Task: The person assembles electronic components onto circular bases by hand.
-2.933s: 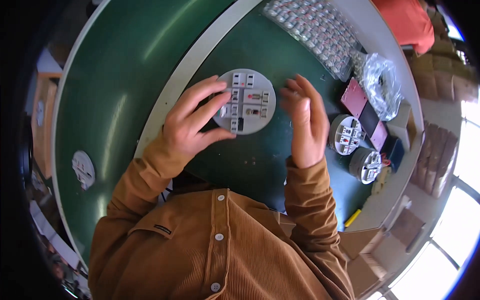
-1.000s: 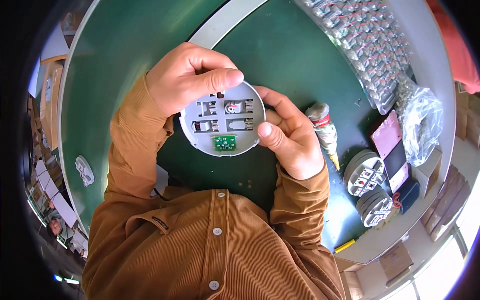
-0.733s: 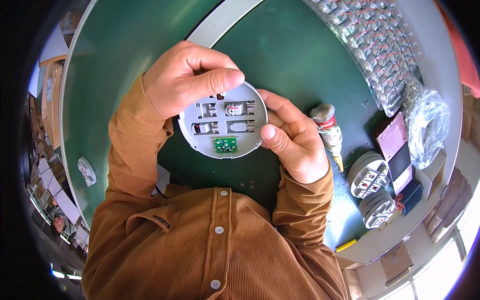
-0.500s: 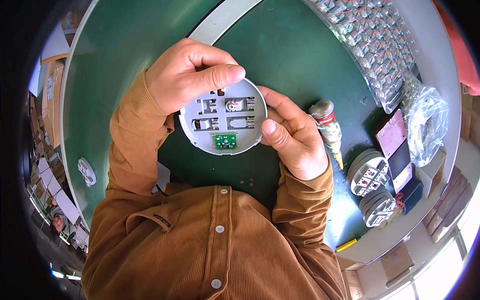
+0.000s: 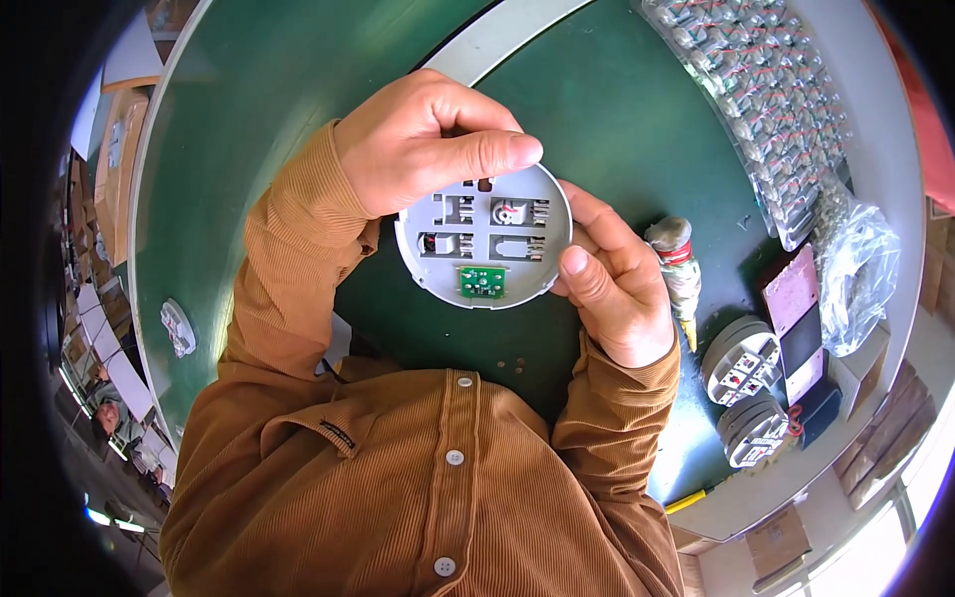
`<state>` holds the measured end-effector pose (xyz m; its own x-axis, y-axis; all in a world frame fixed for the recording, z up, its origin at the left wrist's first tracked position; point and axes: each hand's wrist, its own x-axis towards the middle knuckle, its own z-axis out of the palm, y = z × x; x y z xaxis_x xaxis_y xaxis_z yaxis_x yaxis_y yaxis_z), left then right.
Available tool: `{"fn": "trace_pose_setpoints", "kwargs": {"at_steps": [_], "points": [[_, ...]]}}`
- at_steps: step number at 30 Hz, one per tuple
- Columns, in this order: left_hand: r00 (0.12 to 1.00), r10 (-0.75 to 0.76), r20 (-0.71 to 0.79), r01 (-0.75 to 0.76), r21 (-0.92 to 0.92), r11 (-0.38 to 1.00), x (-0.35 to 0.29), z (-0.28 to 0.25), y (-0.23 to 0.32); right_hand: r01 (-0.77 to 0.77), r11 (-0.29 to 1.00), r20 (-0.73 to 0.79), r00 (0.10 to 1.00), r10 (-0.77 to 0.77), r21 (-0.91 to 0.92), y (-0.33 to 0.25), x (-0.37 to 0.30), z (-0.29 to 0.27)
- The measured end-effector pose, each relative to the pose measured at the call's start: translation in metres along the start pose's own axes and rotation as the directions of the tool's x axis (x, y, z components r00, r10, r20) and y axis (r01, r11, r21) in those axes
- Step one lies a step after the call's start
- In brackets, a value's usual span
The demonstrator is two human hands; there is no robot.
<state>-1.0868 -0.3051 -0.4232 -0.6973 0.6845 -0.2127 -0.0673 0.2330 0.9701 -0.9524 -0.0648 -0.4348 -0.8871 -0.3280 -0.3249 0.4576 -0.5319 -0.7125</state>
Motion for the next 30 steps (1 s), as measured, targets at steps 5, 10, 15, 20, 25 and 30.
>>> {"fn": "trace_pose_setpoints", "kwargs": {"at_steps": [5, 10, 15, 20, 25, 30], "points": [[1.000, 0.017, -0.010, -0.017, 0.001, 1.000, 0.001, 0.001, 0.000, 0.009, 1.000, 0.017, 1.000, -0.009, -0.003, 0.002, 0.001, -0.004], [1.000, -0.002, -0.006, 0.002, 0.023, 1.000, 0.000, 0.000, 0.000, 0.010, 1.000, 0.010, 1.000, -0.010, -0.011, 0.003, 0.000, -0.002], [1.000, -0.003, -0.015, 0.003, 0.003, 1.000, -0.003, 0.003, -0.001, -0.007, 1.000, -0.017, 1.000, 0.006, -0.019, 0.000, -0.001, 0.006], [1.000, -0.007, 0.008, 0.007, -0.035, 0.999, -0.001, 0.003, 0.001, -0.025, 1.000, -0.016, 1.000, 0.025, 0.002, 0.000, -0.002, 0.002], [1.000, -0.027, 0.004, 0.027, -0.030, 0.999, 0.002, -0.003, 0.004, -0.018, 1.000, 0.019, 1.000, 0.018, 0.010, -0.003, 0.007, 0.003], [0.999, -0.035, 0.030, 0.036, -0.044, 0.998, 0.005, -0.005, 0.018, -0.047, 0.999, -0.094, 0.995, 0.045, -0.020, -0.014, 0.004, 0.006]]}}
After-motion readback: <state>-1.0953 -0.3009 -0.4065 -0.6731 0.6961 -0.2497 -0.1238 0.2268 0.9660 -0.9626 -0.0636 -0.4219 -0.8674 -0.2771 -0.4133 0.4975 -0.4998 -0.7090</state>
